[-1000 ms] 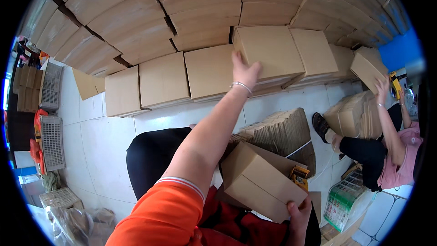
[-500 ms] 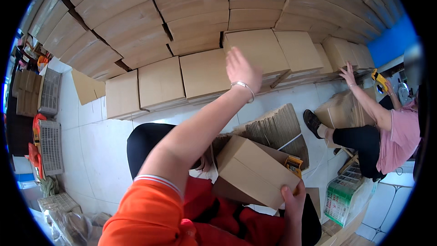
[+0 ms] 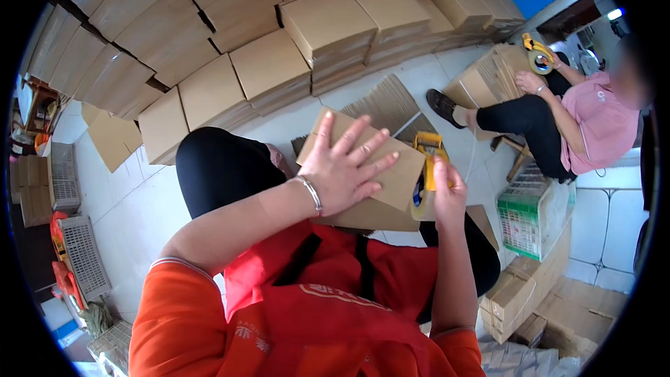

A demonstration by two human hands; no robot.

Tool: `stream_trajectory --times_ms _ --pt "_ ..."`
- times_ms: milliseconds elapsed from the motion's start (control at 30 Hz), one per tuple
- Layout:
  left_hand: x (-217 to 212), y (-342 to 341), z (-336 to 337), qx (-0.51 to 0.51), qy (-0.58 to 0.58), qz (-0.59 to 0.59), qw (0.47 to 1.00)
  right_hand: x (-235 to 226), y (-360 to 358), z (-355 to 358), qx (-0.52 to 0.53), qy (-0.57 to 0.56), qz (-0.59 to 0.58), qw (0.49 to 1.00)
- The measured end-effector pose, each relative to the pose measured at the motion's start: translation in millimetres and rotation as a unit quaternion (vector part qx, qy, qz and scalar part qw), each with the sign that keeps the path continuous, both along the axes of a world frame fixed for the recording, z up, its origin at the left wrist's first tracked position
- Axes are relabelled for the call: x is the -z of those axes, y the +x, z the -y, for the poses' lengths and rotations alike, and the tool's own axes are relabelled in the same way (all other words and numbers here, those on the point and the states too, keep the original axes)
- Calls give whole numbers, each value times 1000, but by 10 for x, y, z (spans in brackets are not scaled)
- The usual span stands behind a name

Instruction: The person sits on the floor and assembles flat cardboard boxes by folding the flaps and securing them with a handheld tape dispenser. They repeatedly pick up flat cardboard, fold it into a box shape, and apply tape to seal the seams.

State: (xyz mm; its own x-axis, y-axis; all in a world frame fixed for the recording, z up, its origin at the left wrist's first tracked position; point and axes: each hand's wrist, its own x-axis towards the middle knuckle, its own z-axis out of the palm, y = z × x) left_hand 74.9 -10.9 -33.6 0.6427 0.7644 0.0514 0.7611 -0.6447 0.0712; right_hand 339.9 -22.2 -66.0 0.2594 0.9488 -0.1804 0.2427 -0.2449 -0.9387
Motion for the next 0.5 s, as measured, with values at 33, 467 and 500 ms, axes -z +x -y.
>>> stream_trajectory --times_ms 33,467,500 --pt "6 3 16 -12 5 1 1000 -112 18 31 9 44 -28 999" --pt "79 -255 -206 -62 -230 331 913 -1222 38 30 -282 -20 -133 950" --pt "3 -256 -238 -46 -209 359 909 -1104 124 -8 -281 5 -118 952"
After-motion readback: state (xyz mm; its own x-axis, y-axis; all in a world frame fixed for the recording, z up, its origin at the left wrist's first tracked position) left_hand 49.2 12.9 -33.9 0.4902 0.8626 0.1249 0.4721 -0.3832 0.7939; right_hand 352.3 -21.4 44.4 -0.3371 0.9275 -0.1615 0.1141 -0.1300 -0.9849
